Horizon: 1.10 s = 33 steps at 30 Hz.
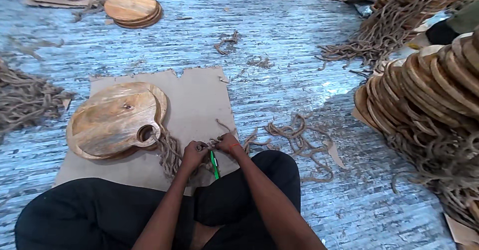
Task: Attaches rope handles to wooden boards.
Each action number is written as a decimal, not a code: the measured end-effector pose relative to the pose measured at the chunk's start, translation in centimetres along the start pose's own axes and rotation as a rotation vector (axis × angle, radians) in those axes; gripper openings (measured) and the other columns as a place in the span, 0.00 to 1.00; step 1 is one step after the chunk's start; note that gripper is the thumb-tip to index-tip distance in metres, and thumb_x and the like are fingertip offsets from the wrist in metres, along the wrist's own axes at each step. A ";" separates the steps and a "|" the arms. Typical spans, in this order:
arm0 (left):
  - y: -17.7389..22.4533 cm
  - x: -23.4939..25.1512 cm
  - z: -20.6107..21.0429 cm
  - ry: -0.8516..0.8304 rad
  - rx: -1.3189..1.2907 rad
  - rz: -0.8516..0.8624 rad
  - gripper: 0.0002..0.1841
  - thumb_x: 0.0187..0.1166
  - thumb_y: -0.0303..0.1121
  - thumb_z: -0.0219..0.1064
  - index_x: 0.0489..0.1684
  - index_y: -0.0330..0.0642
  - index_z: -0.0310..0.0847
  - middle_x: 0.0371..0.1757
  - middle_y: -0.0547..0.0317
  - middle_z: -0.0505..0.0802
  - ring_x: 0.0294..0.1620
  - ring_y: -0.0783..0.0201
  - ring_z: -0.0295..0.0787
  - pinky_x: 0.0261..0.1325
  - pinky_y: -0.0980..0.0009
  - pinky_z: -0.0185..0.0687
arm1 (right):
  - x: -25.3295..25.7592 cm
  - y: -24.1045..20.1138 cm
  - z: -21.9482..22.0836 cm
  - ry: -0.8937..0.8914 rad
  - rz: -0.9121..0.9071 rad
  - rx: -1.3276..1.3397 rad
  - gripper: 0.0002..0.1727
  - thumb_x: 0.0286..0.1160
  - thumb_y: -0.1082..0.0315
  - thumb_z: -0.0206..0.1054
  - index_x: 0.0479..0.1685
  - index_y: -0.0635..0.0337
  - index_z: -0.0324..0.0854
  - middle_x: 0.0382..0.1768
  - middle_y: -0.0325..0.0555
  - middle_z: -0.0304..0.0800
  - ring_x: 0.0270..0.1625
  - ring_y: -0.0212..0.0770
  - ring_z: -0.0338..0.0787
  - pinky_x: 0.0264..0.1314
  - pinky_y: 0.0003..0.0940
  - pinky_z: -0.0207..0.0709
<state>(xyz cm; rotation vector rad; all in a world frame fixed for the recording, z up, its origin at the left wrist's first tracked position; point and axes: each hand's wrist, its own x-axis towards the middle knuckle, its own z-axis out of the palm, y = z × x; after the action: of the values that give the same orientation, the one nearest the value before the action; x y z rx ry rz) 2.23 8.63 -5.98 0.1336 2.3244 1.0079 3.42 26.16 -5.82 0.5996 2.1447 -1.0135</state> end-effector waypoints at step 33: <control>-0.1 0.0 0.5 0.059 0.185 0.127 0.10 0.79 0.33 0.73 0.48 0.35 0.92 0.56 0.42 0.91 0.57 0.47 0.89 0.66 0.48 0.82 | -1.7 -1.5 0.3 0.045 0.098 -0.036 0.21 0.79 0.53 0.72 0.57 0.63 0.89 0.61 0.61 0.90 0.66 0.58 0.88 0.67 0.62 0.77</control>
<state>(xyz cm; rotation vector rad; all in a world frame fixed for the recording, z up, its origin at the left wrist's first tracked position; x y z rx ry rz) 2.51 8.82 -6.34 0.3327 2.4870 0.8645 3.66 24.86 -3.98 0.7089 2.1454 -0.9142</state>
